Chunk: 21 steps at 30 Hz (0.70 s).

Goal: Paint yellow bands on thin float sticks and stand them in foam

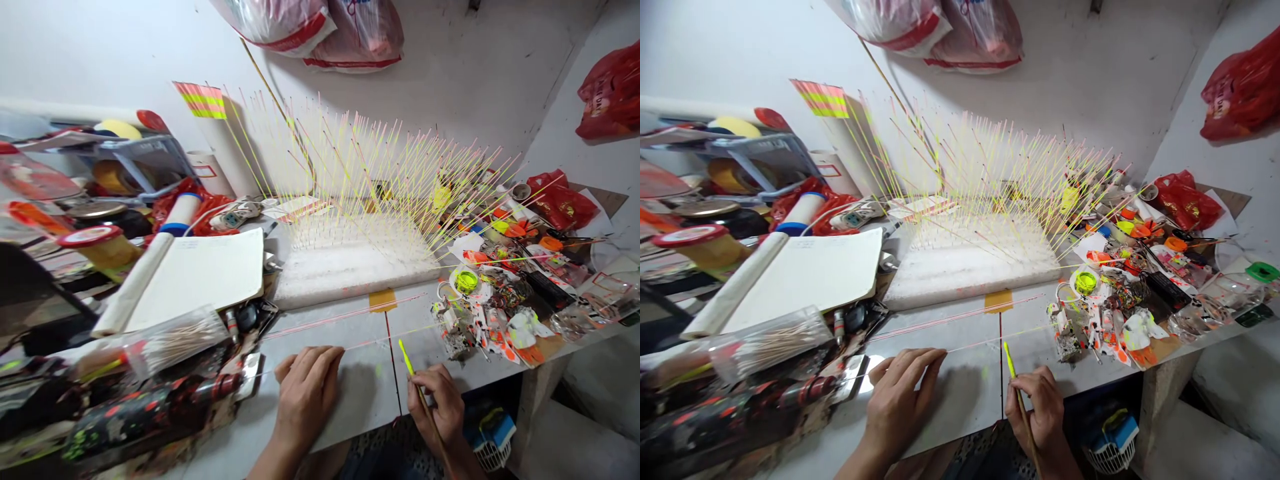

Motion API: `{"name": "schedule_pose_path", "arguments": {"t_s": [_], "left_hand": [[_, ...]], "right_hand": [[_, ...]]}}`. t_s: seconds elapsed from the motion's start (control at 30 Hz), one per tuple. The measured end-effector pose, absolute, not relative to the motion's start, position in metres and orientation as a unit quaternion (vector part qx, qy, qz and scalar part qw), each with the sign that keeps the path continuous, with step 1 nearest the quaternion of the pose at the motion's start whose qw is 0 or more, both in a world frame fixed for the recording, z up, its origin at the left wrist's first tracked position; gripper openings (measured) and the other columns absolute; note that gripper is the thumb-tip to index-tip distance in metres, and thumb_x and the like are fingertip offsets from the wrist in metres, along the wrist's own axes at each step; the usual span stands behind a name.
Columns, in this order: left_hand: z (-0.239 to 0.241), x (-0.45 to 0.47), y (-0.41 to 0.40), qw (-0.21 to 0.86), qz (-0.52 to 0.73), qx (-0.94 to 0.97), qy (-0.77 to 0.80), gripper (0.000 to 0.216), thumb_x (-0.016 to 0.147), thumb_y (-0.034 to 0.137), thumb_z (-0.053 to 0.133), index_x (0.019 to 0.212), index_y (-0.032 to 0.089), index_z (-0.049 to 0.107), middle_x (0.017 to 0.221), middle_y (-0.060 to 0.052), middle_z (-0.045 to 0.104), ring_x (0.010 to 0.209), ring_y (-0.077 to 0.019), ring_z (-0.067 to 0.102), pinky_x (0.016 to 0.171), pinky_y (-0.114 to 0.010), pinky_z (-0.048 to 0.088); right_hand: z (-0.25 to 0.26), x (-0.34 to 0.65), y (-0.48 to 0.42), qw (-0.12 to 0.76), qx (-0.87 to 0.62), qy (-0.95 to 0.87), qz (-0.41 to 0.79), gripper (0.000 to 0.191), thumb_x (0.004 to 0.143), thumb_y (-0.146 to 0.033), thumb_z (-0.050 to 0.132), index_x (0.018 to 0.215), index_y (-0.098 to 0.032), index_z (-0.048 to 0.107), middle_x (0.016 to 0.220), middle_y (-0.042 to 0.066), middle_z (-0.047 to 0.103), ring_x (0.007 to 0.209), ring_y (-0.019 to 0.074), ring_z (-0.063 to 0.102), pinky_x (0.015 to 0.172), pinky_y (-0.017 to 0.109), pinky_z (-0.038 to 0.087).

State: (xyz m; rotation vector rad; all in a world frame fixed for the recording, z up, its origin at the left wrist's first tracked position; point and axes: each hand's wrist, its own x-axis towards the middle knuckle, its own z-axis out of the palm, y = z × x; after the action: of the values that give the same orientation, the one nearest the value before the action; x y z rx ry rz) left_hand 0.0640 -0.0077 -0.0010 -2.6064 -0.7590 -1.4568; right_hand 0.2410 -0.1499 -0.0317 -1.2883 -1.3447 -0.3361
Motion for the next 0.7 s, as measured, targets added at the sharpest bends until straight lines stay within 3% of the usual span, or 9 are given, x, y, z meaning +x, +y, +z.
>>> {"name": "schedule_pose_path", "arguments": {"t_s": [0.43,0.7], "left_hand": [[0.0008,0.0669,-0.0126,0.004,-0.486,-0.836,-0.256,0.015,0.094,0.009,0.052,0.095,0.020,0.061,0.079,0.002,0.069,0.071,-0.0111,0.064,0.077,-0.031,0.036],[-0.0020,0.0665,-0.0127,0.006,-0.487,-0.834,-0.260,0.015,0.093,0.010,0.052,0.095,0.022,0.060,0.079,0.002,0.070,0.072,-0.0112,0.064,0.077,-0.031,0.037]], "right_hand": [[-0.0411,0.2363,-0.1434,0.572,-0.578,-0.569,-0.125,0.017,0.092,-0.008,0.059,0.102,-0.021,0.062,0.084,0.001,0.070,0.072,0.0137,0.062,0.061,0.024,0.051],[-0.0384,0.2376,-0.1447,0.583,-0.586,-0.545,-0.141,0.011,0.093,-0.011,0.059,0.095,-0.021,0.064,0.076,0.000,0.067,0.061,0.0120,0.058,0.053,0.023,0.048]]}}
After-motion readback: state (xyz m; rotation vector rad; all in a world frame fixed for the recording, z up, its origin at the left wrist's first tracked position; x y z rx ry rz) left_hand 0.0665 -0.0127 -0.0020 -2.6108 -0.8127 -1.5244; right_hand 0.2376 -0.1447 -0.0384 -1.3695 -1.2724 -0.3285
